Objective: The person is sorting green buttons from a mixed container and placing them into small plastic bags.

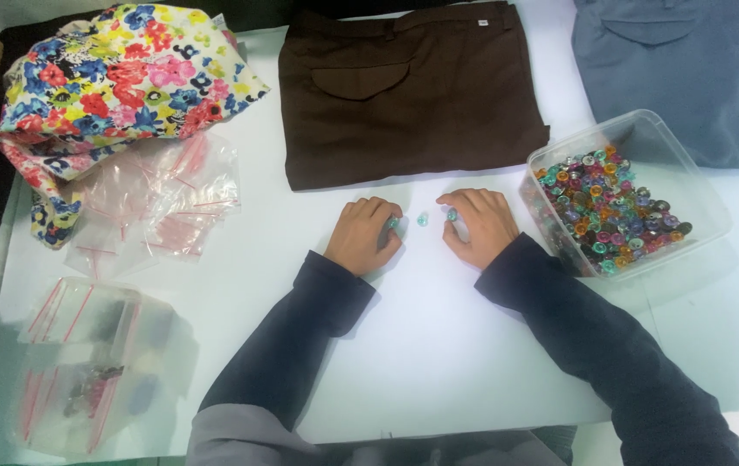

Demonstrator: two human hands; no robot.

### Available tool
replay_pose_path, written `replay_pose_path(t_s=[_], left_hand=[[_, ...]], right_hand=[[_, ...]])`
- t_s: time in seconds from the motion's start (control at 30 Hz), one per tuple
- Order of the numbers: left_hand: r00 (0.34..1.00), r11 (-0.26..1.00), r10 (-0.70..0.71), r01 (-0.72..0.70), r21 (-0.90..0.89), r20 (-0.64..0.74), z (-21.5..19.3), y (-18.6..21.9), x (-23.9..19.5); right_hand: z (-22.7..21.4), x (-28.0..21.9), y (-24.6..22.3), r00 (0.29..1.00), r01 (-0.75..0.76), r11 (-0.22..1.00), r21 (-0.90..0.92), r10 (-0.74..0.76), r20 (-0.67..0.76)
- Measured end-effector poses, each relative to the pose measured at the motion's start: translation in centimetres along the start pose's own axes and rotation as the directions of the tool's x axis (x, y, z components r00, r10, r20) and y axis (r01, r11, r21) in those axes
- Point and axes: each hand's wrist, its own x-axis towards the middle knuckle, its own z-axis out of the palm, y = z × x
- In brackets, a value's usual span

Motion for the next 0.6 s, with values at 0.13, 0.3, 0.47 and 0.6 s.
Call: replay_pose_path(t_s=[0.13, 0.3, 0.47, 0.6], left_hand=[[0.997, 1.000, 0.027, -0.026, 0.013, -0.076, 0.0, 0.5, -0.2], [0.874, 0.976, 0.207, -0.215, 0.033, -0.440, 0.4, 1.8, -0.2], [0.767, 0.921, 0.306, -0.388, -0.027, -0.564, 4.7, 5.7, 0.8], [0.704, 0.861, 0.316, -0.494, -0.119, -0.636, 7.0, 10.2, 3.3]], right_hand=[[-0.9, -1.1, -0.9, 1.000, -0.006, 0.999, 0.042, 0.007, -0.021], [-1.7, -3.4, -2.0, 0.950, 0.102, 0.994, -0.039, -0.108, -0.293], [-5.4, -3.8, -2.6, 0.766, 0.182, 0.961, -0.210, -0.272, -0.582], [-9.1, -4.1, 0.9, 0.668, 0.024, 0.918, -0.396, -0.310, -0.677]])
